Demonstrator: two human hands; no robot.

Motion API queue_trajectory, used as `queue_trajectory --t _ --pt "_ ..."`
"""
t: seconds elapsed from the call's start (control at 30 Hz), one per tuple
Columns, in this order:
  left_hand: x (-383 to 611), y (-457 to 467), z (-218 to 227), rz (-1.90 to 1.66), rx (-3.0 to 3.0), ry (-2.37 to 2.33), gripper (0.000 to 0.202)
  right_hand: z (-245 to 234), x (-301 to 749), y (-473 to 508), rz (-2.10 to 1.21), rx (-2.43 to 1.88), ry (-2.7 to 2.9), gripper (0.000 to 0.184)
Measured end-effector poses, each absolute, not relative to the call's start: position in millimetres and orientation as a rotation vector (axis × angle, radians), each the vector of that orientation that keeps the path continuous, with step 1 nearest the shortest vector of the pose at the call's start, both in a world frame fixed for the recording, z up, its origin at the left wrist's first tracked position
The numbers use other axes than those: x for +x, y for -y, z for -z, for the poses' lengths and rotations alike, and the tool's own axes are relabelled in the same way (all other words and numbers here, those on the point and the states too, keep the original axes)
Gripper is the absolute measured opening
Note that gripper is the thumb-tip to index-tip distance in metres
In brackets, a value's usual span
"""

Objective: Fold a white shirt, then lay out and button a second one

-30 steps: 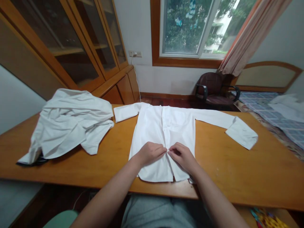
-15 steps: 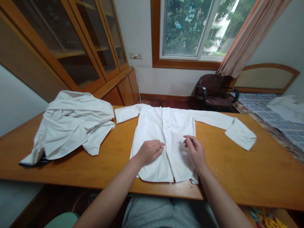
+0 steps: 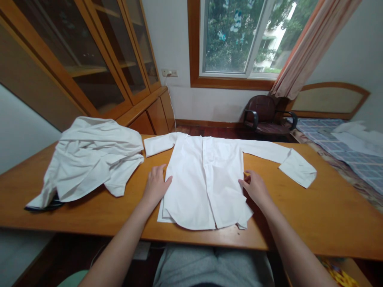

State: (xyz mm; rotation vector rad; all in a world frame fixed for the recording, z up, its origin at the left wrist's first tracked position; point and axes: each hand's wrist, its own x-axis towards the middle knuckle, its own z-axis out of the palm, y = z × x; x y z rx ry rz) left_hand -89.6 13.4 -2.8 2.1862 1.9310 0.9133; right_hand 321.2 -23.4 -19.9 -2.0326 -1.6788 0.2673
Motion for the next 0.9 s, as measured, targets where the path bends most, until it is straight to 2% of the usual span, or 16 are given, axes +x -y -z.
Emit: queue_trajectory --t 0.13,0.3,0.43,0.63,0.9 --pt "-100.6 -16.2 10.0 -0.834 1.844 -1.802 0.056 11.2 314.0 23.7 -0.449 -2.024 1.604 0.042" --pt "-101.4 -13.9 7.3 -0.93 1.702 -1.726 0.048 4.7 315.1 27.1 -0.384 -2.073 1.556 0.04" --pt "-103.5 -10.8 10.7 -0.999 1.614 -1.666 0.049 5.1 317.1 28.4 -0.311 -2.045 1.635 0.044" --pt "-100.4 -5.0 21.6 -0.965 1.597 -1.537 0.075 10.5 298.1 26.1 -0.423 -2.014 1.632 0.063" --pt "-120.9 -5.7 27.9 -0.967 1.559 -1.531 0.066 8.7 326.7 27.9 -0.475 -1.985 1.522 0.048"
